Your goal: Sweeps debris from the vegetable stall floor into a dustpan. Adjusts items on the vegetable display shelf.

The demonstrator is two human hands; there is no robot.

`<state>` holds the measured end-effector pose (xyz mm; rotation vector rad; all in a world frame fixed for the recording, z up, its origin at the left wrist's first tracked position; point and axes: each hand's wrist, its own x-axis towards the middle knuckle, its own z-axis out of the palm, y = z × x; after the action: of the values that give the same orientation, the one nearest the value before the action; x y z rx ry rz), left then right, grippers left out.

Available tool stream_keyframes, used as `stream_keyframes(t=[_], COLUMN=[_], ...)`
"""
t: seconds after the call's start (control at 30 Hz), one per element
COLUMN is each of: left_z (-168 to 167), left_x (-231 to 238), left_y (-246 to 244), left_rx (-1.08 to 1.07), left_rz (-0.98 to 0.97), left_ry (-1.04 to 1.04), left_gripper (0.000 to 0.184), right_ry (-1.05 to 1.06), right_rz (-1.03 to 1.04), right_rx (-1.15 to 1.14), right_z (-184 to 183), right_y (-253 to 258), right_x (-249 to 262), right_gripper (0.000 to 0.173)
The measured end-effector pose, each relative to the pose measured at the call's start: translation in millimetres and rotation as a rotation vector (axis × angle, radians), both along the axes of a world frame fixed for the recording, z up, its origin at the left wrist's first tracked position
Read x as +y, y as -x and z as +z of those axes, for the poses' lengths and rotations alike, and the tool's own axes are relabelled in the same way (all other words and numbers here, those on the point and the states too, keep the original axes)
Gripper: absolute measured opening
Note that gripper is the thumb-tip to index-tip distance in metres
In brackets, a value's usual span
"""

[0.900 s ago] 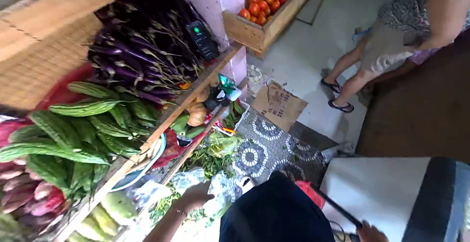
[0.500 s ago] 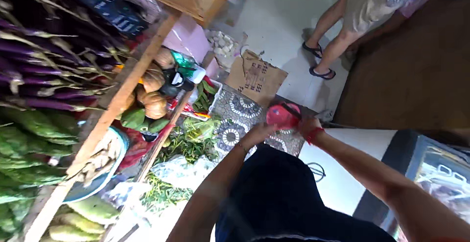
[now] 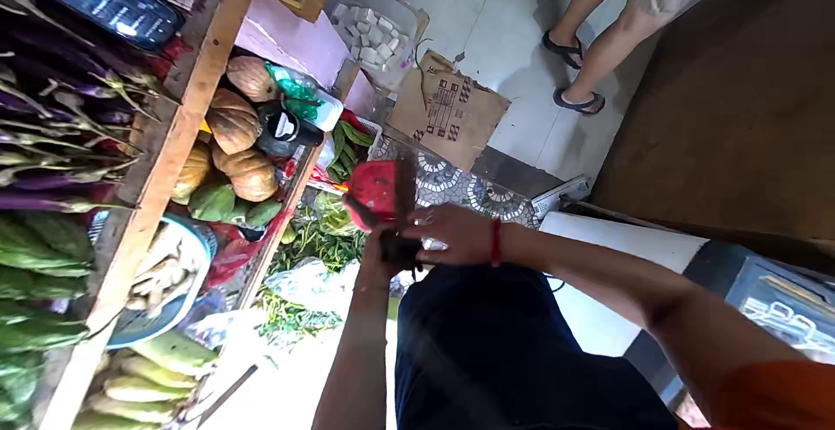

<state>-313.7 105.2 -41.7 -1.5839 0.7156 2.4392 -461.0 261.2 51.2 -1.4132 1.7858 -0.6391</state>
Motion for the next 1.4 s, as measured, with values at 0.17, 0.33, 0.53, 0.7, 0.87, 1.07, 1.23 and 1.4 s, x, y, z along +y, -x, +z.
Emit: stream_keyframes(t=[0.17, 0.33, 0.53, 0.7, 0.87, 1.07, 1.23, 1.4], left_z=[16.3, 22.4, 17.7, 17.6, 24.6, 22.0, 23.6, 24.6], left_x=[-36.9, -47.0, -37.9, -46.9, -53.9, -59.5, -63.8, -64.2], left_y=[-120.1, -208.6, -256.5, -281.2, -293.2, -301.4, -296.9, -279.7], left_rx=[0.357, 0.597, 0.712, 0.678, 0.611, 0.673, 0.650, 0.610], left_rz=[0.097, 0.260, 0.356, 0.389, 0.438, 0.360, 0.380, 0.408], left_ry=[-0.201, -0.391, -0.342, -0.343, -0.363, -0.357, -0.424, -0.470], left_gripper=[0.057, 0.065, 0.064, 0.048, 0.045, 0.047, 0.050, 0.056], right_ry=[-0.546, -0.527, -0.597, -0.085, -0.021, -0.061, -0.278, -0.297], right_rz=[-0.607, -0.559, -0.274, -0.452, -0.701, -0.646, -0.726, -0.971], right_rx=[-0.106, -0.090, 0.144, 0.414, -0.170, -0.189, 0.269, 0.141], right_z=[-25.1, -10.7, -9.3, -10.1, 6.6, 11.1, -18.1, -27.3], right_y=[36.4, -38.6, -89.1, -153.1, -189.4, -199.5, -177.5, -152.6], right_x=[132.2, 165.2, 127.8, 121.1, 118.9, 133.1, 141.5, 143.5], right_gripper=[0.034, 0.029, 0.038, 0.017, 0.028, 0.035, 0.030, 0.035])
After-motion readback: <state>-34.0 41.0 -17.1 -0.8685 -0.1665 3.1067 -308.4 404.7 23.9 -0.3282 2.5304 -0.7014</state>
